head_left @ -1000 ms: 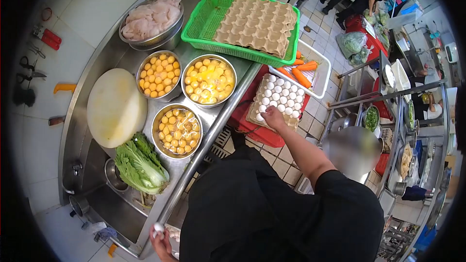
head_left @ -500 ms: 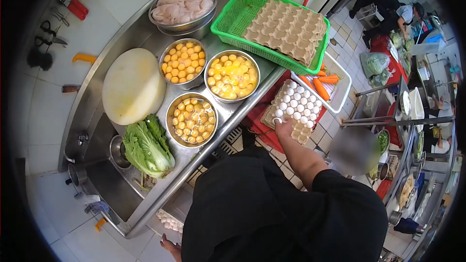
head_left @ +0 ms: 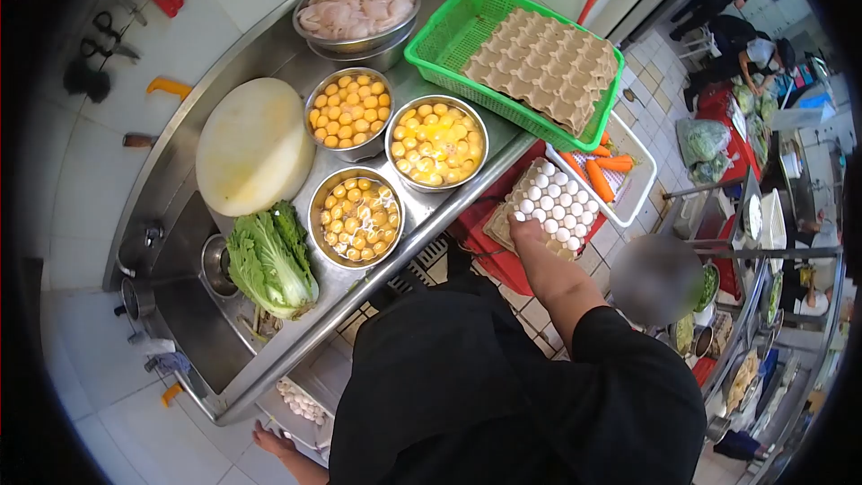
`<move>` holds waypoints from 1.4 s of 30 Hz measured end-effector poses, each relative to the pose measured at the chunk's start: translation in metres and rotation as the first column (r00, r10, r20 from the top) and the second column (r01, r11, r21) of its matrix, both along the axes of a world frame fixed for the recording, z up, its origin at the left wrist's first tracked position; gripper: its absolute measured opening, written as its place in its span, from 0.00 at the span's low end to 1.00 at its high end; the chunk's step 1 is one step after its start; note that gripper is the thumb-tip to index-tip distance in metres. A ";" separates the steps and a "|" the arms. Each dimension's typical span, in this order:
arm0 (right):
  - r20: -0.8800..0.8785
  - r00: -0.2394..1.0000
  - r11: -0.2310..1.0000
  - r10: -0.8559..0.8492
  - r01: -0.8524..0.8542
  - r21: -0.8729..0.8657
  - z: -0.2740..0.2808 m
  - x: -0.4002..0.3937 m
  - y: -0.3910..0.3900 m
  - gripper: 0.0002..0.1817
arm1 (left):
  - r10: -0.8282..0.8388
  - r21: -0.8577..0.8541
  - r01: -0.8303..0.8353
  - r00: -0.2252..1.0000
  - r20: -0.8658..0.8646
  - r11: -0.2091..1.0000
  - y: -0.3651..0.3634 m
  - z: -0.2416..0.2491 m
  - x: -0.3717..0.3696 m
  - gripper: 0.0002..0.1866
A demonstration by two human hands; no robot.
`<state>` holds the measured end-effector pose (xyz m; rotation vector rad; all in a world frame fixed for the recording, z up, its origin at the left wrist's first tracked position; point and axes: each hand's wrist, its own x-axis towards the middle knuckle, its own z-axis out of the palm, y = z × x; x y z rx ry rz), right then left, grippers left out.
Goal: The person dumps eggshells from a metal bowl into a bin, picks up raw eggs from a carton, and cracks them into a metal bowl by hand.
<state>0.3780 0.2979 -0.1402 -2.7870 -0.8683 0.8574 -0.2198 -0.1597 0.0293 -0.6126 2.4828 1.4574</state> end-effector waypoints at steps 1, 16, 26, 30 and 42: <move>-0.002 1.000 1.000 0.016 -0.016 0.003 -0.001 -0.001 0.002 0.38 | -0.056 0.027 0.057 0.998 -0.043 0.998 0.000 -0.002 -0.009 0.38; -0.104 0.473 0.328 0.875 -0.421 0.846 0.162 -0.112 -0.026 0.21 | -0.347 0.213 0.499 0.795 -0.497 0.840 0.189 0.089 -0.007 0.26; -0.136 0.541 0.422 0.830 -0.450 0.787 0.151 -0.155 -0.016 0.22 | -0.818 0.088 0.986 0.164 -0.551 0.138 0.402 0.077 0.158 0.26; -0.817 0.195 0.836 0.542 -0.033 0.547 0.200 -0.178 0.002 0.20 | -0.836 0.021 0.927 -0.326 -0.442 -0.373 0.435 0.075 0.206 0.32; -0.704 -0.020 0.651 0.710 -0.364 0.666 0.219 -0.210 0.031 0.22 | -0.756 -0.097 0.905 -0.401 -0.518 -0.413 0.449 0.067 0.187 0.23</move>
